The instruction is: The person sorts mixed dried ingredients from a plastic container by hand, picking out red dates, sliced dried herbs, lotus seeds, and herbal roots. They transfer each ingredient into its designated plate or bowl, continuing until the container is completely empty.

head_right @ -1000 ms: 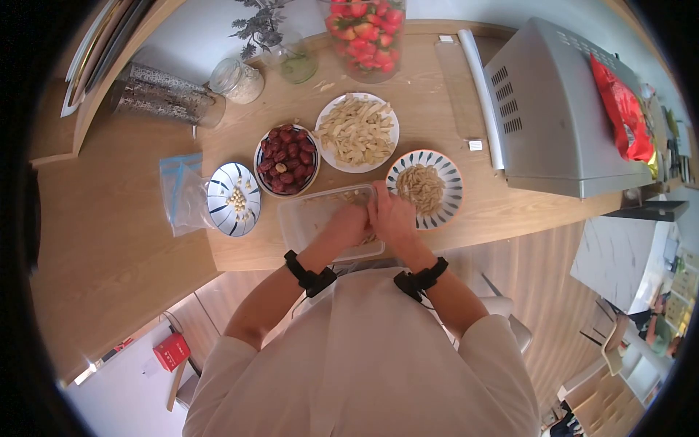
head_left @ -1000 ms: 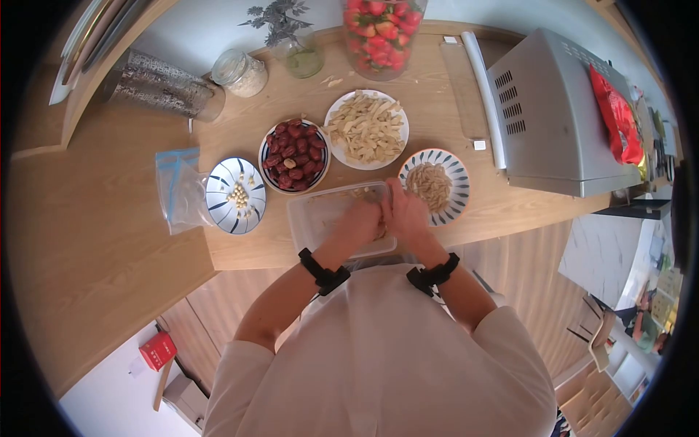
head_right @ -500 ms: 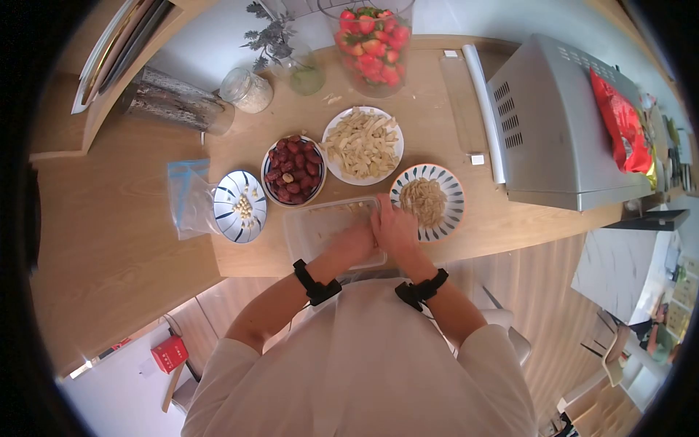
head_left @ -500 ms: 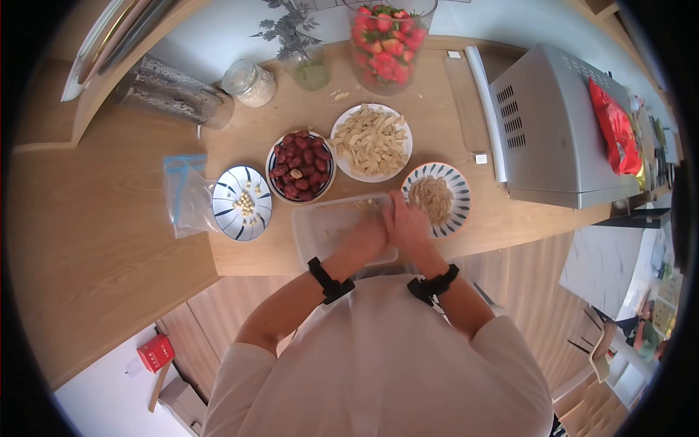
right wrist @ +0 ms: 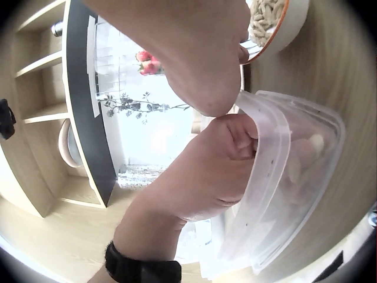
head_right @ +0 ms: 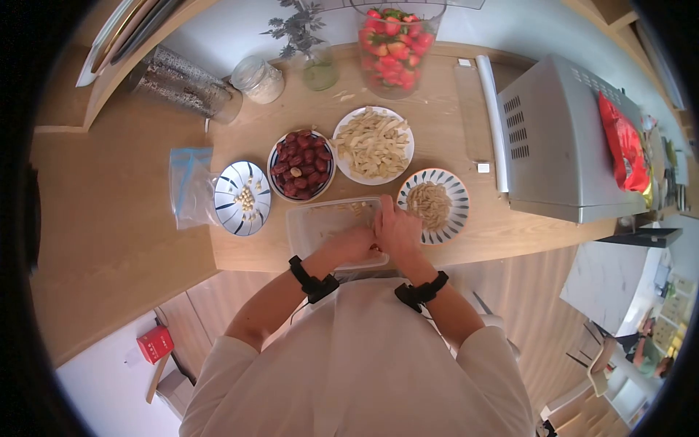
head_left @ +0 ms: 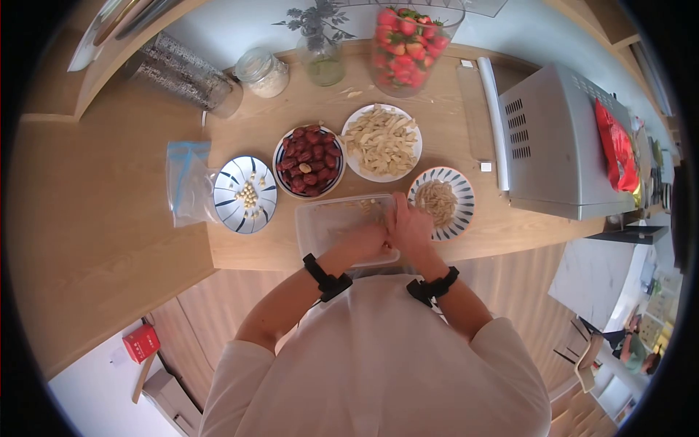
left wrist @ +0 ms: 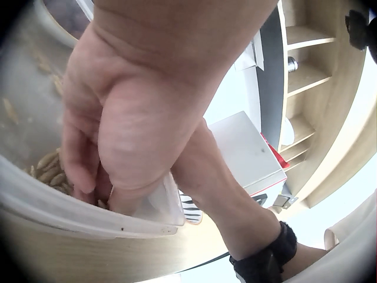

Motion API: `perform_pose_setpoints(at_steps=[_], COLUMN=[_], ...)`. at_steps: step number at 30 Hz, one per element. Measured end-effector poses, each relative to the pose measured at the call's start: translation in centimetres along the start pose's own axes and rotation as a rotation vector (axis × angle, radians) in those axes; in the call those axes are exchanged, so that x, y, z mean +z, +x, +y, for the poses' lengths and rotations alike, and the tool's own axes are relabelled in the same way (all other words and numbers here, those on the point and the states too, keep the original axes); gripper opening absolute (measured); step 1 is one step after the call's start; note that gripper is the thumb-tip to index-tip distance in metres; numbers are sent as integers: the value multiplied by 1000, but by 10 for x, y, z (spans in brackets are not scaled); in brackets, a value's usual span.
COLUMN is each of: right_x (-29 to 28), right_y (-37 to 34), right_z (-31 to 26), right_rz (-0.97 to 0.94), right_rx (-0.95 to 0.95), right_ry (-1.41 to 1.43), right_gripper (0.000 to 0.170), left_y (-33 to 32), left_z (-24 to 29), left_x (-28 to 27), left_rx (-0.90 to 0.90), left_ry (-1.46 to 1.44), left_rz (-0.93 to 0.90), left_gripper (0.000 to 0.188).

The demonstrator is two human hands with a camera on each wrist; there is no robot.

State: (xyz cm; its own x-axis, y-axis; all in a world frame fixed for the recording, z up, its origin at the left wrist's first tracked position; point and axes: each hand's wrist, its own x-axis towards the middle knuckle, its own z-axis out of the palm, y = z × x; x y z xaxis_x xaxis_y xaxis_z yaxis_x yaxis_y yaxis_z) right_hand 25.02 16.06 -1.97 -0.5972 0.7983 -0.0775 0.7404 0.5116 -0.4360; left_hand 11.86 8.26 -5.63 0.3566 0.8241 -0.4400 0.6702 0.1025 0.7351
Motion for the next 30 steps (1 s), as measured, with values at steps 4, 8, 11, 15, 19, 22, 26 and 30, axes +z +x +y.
perform_pose_setpoints(at_steps=[4, 8, 11, 15, 19, 22, 26, 30], right_x=[6, 15, 18, 26, 30, 33, 31, 36], right_y=[4, 5, 3, 3, 4, 6, 6, 5], right_z=[-8, -15, -25, -35, -45, -56, -73, -72], right_rz=[-92, -29, -28, -102, -99, -105, -130, -53], right_rx=[61, -7, -5, 26, 40, 34, 38, -37], right_ry=[-25, 25, 40, -7, -43, -107, -82, -54], right_gripper=[24, 25, 24, 27, 30, 30, 30, 31], left_y=[-14, -32, -36, -39, -47, -61, -87, -121], left_z=[-1, 0, 1, -10, -23, -22, -25, -39], left_x=[-6, -15, -13, -2, 0, -15, -33, -55], left_rx=[-46, -49, -73, -79, 2, -13, -27, 30], left_ry=[24, 54, 30, -2, -88, -40, 47, -183], left_rz=[86, 146, 123, 155, 227, 201, 300, 524], left_gripper=[23, 21, 21, 20, 19, 18, 17, 22])
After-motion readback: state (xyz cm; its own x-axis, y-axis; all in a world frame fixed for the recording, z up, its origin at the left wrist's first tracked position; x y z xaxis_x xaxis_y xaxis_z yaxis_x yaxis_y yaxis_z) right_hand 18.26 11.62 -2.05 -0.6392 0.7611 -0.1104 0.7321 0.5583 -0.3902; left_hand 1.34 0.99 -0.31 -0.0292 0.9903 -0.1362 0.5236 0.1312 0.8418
